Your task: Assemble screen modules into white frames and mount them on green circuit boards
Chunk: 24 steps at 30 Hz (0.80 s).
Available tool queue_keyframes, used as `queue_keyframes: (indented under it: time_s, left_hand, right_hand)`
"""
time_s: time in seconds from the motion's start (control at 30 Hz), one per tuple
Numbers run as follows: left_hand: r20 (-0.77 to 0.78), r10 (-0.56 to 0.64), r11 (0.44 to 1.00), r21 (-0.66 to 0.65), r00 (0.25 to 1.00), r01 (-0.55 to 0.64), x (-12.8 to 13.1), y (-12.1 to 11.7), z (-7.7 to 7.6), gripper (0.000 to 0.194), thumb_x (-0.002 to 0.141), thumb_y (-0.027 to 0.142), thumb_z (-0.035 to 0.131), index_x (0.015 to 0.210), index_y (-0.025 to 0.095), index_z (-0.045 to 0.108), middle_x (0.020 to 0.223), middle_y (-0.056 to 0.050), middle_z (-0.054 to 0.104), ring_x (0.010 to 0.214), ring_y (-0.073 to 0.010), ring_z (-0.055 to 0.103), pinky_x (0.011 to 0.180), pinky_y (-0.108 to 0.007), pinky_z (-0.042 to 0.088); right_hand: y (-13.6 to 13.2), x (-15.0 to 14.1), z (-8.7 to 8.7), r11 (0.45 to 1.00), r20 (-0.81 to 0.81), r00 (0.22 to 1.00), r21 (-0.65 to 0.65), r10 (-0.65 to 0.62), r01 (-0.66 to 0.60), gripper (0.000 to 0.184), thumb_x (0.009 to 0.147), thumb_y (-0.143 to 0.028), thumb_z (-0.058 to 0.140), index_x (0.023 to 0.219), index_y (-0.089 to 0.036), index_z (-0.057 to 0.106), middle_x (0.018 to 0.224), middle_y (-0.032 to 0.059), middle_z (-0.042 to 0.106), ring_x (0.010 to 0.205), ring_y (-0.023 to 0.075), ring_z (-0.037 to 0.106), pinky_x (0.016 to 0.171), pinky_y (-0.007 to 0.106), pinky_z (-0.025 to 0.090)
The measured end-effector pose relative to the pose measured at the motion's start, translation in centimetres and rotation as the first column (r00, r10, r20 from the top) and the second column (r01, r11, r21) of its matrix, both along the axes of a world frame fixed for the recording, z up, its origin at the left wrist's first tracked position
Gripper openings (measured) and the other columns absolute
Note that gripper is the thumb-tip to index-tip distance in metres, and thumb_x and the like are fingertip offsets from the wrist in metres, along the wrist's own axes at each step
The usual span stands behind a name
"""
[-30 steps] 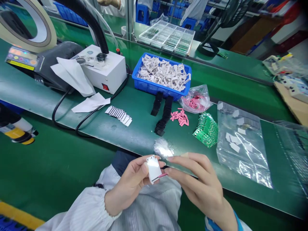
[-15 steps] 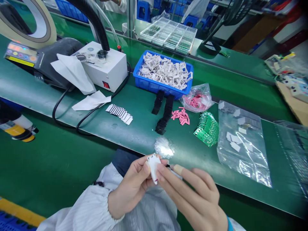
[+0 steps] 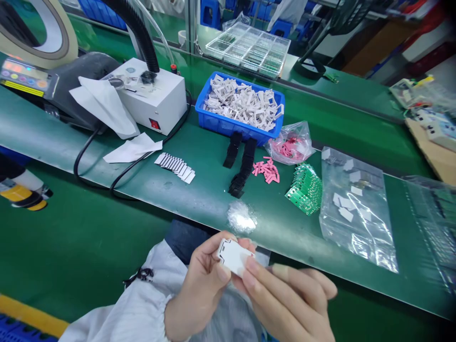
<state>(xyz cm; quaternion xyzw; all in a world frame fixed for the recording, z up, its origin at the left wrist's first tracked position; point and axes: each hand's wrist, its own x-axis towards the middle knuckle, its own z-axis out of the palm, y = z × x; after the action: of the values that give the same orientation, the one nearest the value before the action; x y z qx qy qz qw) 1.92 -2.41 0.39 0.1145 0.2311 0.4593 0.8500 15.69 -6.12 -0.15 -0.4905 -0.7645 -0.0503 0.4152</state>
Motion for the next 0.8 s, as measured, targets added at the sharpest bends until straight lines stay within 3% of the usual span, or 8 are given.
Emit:
queue_keyframes:
  time_s: [0.17,0.33,0.4,0.5,0.57,0.63,0.7,0.8]
  left_hand:
    - [-0.013,0.001,0.995,0.095,1.0,0.0,0.2,-0.5,-0.9,0.023,0.067,0.037,0.075,0.088,0.029,0.072,0.094,0.003,0.074,0.09,-0.0107,0.066,0.08,-0.017,0.048]
    - [-0.263,0.171,0.924,0.376,0.949,-0.062,-1.2,0.1,-1.9,0.033,0.073,0.047,0.066,0.102,0.032,0.069,0.132,-0.002,0.057,0.124,-0.0225,0.05,0.101,-0.032,0.041]
    - [-0.43,0.367,0.778,0.628,0.825,-0.019,-2.7,1.1,-2.1,0.041,0.074,0.045,0.065,0.112,0.031,0.066,0.138,-0.005,0.051,0.129,-0.0255,0.043,0.108,-0.039,0.032]
    - [-0.48,0.632,0.329,0.877,0.608,0.351,-5.5,2.9,-2.0,0.047,0.066,0.034,0.075,0.112,0.032,0.065,0.12,-0.005,0.065,0.115,-0.022,0.058,0.109,-0.038,0.031]
    - [-0.419,0.719,0.022,0.811,0.555,0.585,-7.2,3.7,-1.6,0.052,0.068,0.026,0.075,0.118,0.029,0.061,0.113,-0.006,0.068,0.106,-0.0194,0.064,0.104,-0.035,0.039]
    - [-0.42,0.742,-0.092,0.709,0.523,0.699,-8.5,3.9,-1.3,0.052,0.073,0.017,0.071,0.123,0.024,0.057,0.113,-0.01,0.066,0.103,-0.0199,0.065,0.099,-0.034,0.045]
    - [-0.552,0.679,0.034,0.683,0.485,0.73,-9.8,3.7,-1.4,0.047,0.076,0.009,0.066,0.12,0.025,0.06,0.113,-0.01,0.066,0.104,-0.0214,0.065,0.097,-0.034,0.048]
    - [-0.802,0.307,0.654,0.569,0.513,0.499,-12.7,3.7,-3.0,0.031,0.071,0.006,0.069,0.096,0.024,0.073,0.105,-0.007,0.071,0.1,-0.0231,0.066,0.094,-0.031,0.051]
  right_hand:
    - [1.9,-1.6,0.2,0.997,-0.415,0.907,0.009,-0.064,0.074,0.036,0.075,-0.028,0.07,0.109,-0.018,0.061,0.097,0.0059,0.062,0.088,0.0187,0.056,0.074,0.035,0.042]
    - [2.4,-1.6,0.9,0.973,-0.448,0.893,-0.187,0.036,-0.133,0.025,0.078,-0.034,0.067,0.094,-0.016,0.06,0.087,0.0043,0.061,0.083,0.0151,0.055,0.073,0.033,0.044]
    - [2.6,-1.2,1.2,0.959,-0.407,0.913,-0.25,0.019,-0.131,0.025,0.074,-0.03,0.071,0.093,-0.017,0.061,0.087,0.0031,0.062,0.085,0.0148,0.055,0.075,0.032,0.044]
    - [2.9,-1.0,1.2,0.934,-0.313,0.949,-0.328,0.031,-0.138,0.029,0.07,-0.03,0.075,0.094,-0.021,0.062,0.087,0.0011,0.064,0.086,0.0144,0.054,0.078,0.032,0.043]
    - [3.3,-1.5,1.0,0.921,-0.262,0.963,-0.353,0.07,-0.163,0.029,0.069,-0.033,0.075,0.093,-0.023,0.062,0.086,-0.0001,0.064,0.085,0.0139,0.054,0.077,0.031,0.042]
    - [3.6,-2.4,0.6,0.915,-0.241,0.965,-0.356,0.107,-0.191,0.027,0.07,-0.036,0.074,0.09,-0.023,0.062,0.083,-0.001,0.065,0.082,0.0133,0.055,0.075,0.029,0.041]
    - [3.8,-3.3,0.1,0.899,-0.27,0.953,-0.372,0.135,-0.233,0.027,0.07,-0.038,0.073,0.09,-0.023,0.062,0.082,-0.0017,0.066,0.081,0.0127,0.056,0.075,0.028,0.042]
    - [4.4,-4.3,-0.6,0.833,-0.381,0.913,-0.451,0.147,-0.322,0.032,0.074,-0.041,0.069,0.099,-0.024,0.06,0.092,-0.0012,0.066,0.088,0.0121,0.057,0.079,0.025,0.045]
